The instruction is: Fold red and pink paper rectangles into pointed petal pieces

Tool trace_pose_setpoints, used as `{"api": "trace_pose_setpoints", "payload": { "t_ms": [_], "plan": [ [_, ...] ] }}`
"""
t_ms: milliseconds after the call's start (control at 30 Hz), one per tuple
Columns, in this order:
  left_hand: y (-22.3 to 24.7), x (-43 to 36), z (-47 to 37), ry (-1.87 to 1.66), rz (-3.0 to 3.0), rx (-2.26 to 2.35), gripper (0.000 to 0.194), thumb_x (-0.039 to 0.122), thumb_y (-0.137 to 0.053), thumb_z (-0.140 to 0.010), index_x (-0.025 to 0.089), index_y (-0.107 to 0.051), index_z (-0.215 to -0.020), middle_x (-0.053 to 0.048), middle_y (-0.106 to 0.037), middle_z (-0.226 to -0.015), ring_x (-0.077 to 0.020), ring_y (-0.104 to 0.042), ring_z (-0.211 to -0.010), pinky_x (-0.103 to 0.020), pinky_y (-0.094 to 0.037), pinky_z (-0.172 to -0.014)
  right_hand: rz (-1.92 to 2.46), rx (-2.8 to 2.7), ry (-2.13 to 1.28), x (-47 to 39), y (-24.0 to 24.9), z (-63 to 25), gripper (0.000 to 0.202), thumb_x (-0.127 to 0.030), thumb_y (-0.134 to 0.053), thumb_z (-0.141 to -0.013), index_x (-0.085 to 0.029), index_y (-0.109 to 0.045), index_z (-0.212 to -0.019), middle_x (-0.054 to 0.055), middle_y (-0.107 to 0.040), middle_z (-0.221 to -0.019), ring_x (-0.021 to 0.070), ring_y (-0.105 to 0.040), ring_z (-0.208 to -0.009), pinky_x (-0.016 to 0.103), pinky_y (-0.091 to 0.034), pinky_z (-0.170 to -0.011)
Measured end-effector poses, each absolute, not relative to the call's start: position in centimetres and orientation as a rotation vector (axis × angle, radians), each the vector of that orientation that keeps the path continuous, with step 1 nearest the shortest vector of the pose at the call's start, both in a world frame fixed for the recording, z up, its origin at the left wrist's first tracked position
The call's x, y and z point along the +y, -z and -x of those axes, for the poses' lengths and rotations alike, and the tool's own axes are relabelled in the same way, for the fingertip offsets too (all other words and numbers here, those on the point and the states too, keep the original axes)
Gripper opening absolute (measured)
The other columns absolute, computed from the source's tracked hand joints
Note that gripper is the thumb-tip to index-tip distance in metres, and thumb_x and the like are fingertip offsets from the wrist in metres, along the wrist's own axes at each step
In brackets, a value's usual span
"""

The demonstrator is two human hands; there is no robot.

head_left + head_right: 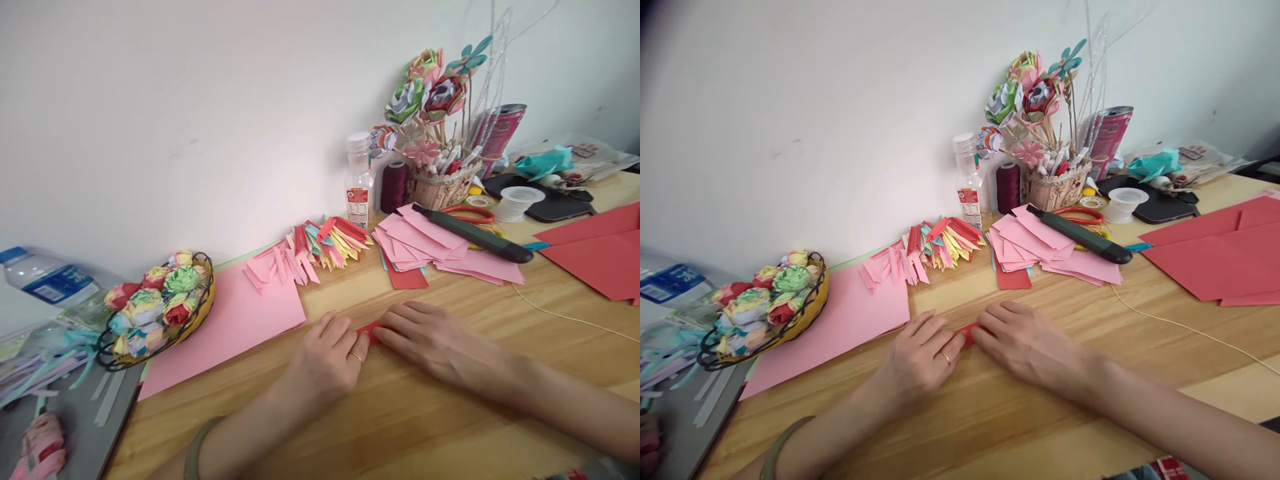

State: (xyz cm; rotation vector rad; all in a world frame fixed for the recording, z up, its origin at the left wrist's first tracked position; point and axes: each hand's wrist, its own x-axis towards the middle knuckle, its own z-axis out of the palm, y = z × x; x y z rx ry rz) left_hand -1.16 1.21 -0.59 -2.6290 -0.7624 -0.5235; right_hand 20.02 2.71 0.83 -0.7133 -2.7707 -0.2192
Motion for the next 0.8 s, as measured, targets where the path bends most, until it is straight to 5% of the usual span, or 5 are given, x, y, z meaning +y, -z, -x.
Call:
{"api": "trace_pose_setpoints", "payload": {
  "t_ms": [233,400,800],
  "plan": [
    [0.3,1.5,1.4,0.587,2.758,-1.071,0.021,0.012,-0.047,-0.085,0.014,-0.060,-0.069,-0.005,-0.057,-0.067,-0.0192,-0.052,-0.077,-0.032,-0.047,-0.066,0.754,-2.725,0.130,3.2,-0.1,-19.4,0.026,-0.013,-0.034,-0.092,-0.014,-0.059,-0.087,0.007,-0.056,-0.078,0.0192,-0.048,-0.071,0.032,-0.040,-0.064],
    [-0.6,1.6,1.3,0.634,2.847,-1.569,0.017,0.019,-0.049,-0.087,0.016,-0.063,-0.078,-0.004,-0.061,-0.077,-0.0191,-0.050,-0.083,-0.034,-0.047,-0.074,0.957,-2.618,-0.240,3.8,0.2,-19.0,0.021,-0.015,-0.036,-0.093,-0.016,-0.052,-0.078,0.005,-0.055,-0.078,0.0167,-0.048,-0.070,0.029,-0.040,-0.064],
    [-0.9,2.1,0.8,0.679,2.683,-2.167,0.007,0.018,-0.065,-0.078,0.019,-0.064,-0.071,0.000,-0.061,-0.072,-0.0180,-0.053,-0.076,-0.033,-0.045,-0.069,1.121,-2.599,-0.320,4.4,0.1,-18.6,0.012,-0.014,-0.044,-0.089,-0.016,-0.050,-0.078,0.004,-0.053,-0.080,0.0158,-0.051,-0.069,0.028,-0.041,-0.062]
  ]
}}
